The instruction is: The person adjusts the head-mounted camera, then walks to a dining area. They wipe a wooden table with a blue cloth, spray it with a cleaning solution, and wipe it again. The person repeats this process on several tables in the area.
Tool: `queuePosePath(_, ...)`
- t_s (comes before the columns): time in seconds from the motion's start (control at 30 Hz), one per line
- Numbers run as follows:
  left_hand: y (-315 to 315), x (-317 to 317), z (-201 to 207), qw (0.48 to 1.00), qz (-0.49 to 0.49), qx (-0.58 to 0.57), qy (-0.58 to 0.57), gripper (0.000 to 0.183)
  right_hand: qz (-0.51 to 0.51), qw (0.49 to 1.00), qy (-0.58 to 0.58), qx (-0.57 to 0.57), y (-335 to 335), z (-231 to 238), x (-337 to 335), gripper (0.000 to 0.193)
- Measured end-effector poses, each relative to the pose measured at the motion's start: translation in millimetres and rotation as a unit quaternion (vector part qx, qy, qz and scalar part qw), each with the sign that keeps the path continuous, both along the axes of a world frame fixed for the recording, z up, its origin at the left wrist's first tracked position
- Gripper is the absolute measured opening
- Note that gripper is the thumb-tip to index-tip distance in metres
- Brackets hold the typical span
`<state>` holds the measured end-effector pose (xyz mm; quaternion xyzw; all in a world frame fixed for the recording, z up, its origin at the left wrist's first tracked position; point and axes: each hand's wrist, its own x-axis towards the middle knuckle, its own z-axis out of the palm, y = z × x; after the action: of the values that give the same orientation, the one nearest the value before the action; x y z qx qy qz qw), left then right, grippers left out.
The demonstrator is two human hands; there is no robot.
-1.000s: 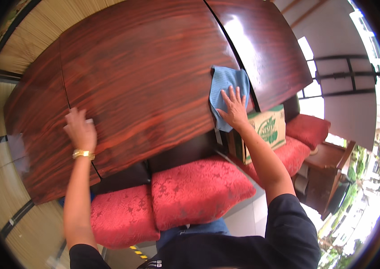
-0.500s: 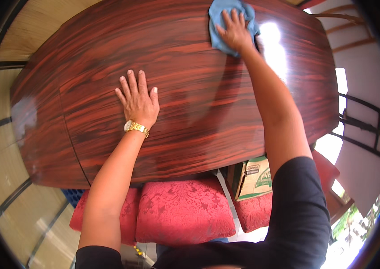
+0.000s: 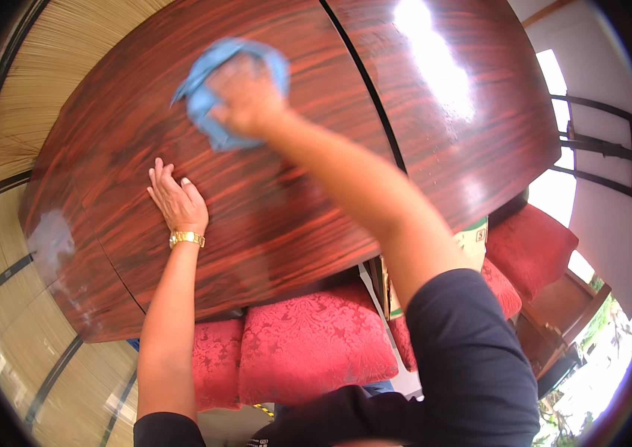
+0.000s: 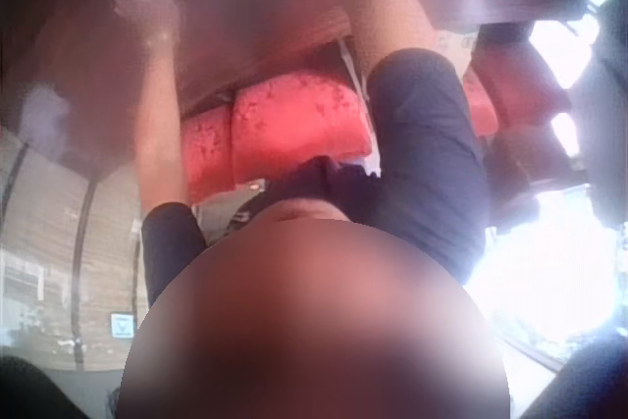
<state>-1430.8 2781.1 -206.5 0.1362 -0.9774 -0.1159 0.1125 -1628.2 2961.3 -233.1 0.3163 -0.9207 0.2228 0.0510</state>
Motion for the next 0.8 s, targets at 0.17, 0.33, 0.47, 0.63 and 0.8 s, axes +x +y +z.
queuePosePath(0.17,-4.7,-7.9,-17.2,0.999,-0.033,-0.029,0.03,0.048,-0.089,0.965,0.071,0.238,225.8,7.7,-15.4,0.07)
queuePosePath(0.33,-17.5,-8.0,-23.0,0.995,-0.034,-0.065,0.066,0.048,-0.117,0.967,0.029,0.223,295.0,28.1,132.0,0.072)
queuePosePath(0.47,-26.0,-11.8,-32.4,0.993,-0.023,-0.085,0.079,0.046,-0.185,0.961,-0.04,0.201,342.2,36.1,255.9,0.085)
queuePosePath(0.63,-27.3,-5.1,-34.5,0.991,-0.012,-0.112,0.072,0.045,-0.251,0.934,-0.095,0.233,374.7,39.3,296.6,0.097)
queuePosePath(0.8,83.8,-2.3,44.7,0.988,-0.033,-0.115,-0.097,0.036,-0.273,0.93,-0.089,0.228,376.4,39.3,282.8,0.1)
